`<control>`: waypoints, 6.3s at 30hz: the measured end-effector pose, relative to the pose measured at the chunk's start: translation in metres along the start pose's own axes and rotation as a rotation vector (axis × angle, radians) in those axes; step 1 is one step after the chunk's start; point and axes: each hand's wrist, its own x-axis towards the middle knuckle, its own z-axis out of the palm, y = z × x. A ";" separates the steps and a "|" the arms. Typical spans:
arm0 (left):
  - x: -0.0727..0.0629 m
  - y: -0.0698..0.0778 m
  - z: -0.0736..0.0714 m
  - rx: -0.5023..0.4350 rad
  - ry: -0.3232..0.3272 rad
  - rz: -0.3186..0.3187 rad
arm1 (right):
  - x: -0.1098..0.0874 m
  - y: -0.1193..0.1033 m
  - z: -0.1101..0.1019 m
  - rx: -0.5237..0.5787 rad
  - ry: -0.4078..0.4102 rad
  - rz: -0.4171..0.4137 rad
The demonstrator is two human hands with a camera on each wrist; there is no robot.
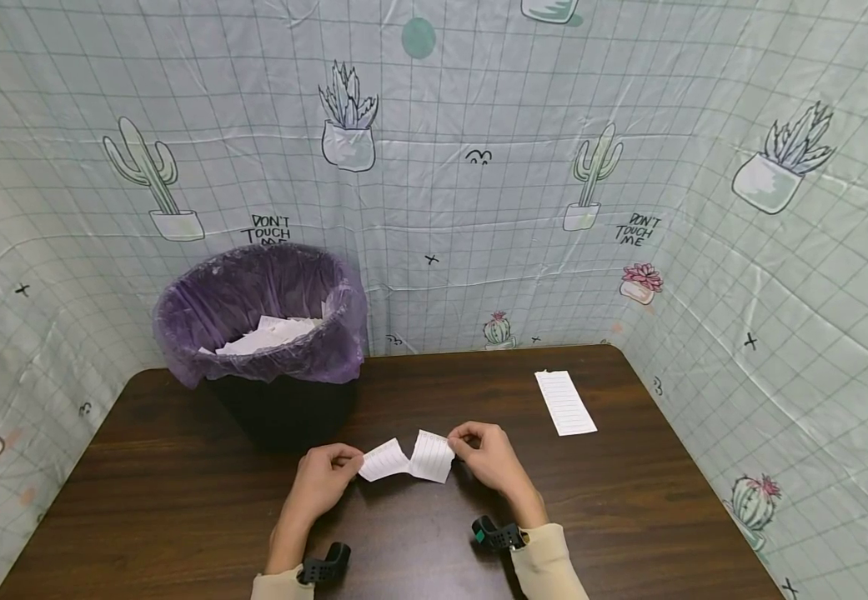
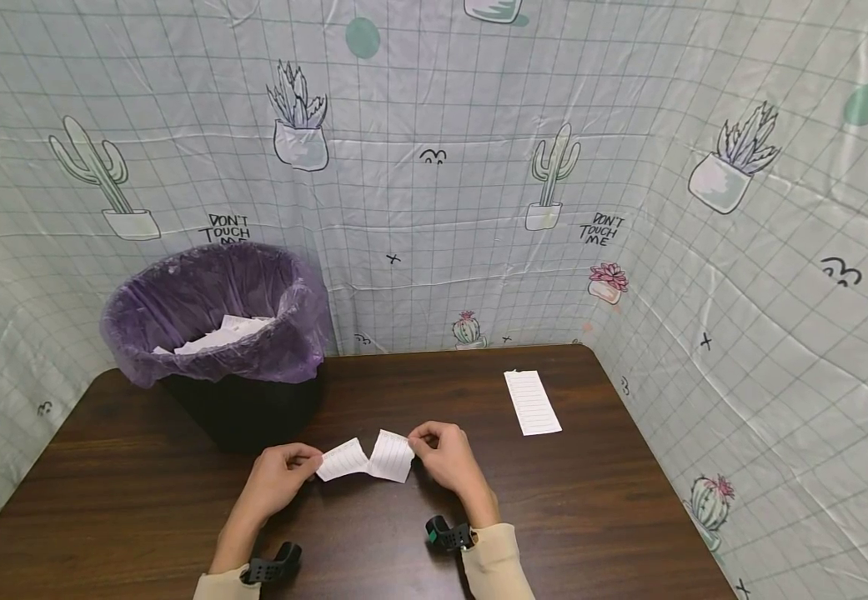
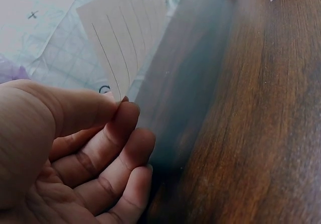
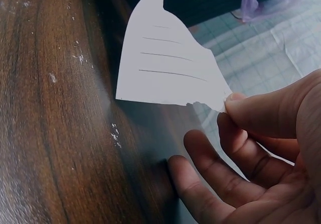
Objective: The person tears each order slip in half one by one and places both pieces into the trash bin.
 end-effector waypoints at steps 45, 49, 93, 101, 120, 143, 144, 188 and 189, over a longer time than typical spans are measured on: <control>0.000 -0.001 -0.003 -0.019 0.036 -0.026 | 0.001 0.003 -0.002 0.079 -0.001 0.035; 0.000 -0.002 -0.003 -0.022 0.036 -0.022 | 0.001 0.003 -0.002 0.082 -0.003 0.038; -0.001 -0.007 -0.006 -0.008 0.036 -0.075 | -0.008 -0.025 -0.007 0.160 0.028 0.047; -0.001 -0.005 -0.006 -0.021 0.030 -0.087 | -0.001 0.001 -0.004 0.188 -0.002 0.050; -0.002 -0.004 -0.007 -0.022 0.029 -0.096 | 0.000 0.007 -0.004 0.194 0.001 0.049; -0.003 -0.003 -0.008 -0.053 0.040 -0.111 | 0.000 0.010 -0.006 0.186 0.011 0.063; -0.003 -0.003 -0.008 -0.054 0.041 -0.109 | 0.000 0.010 -0.006 0.183 0.012 0.059; 0.003 0.030 -0.033 0.123 0.016 0.028 | 0.004 -0.016 -0.031 -0.103 -0.024 -0.085; 0.003 0.031 -0.035 0.129 0.017 0.026 | 0.004 -0.017 -0.031 -0.102 -0.026 -0.083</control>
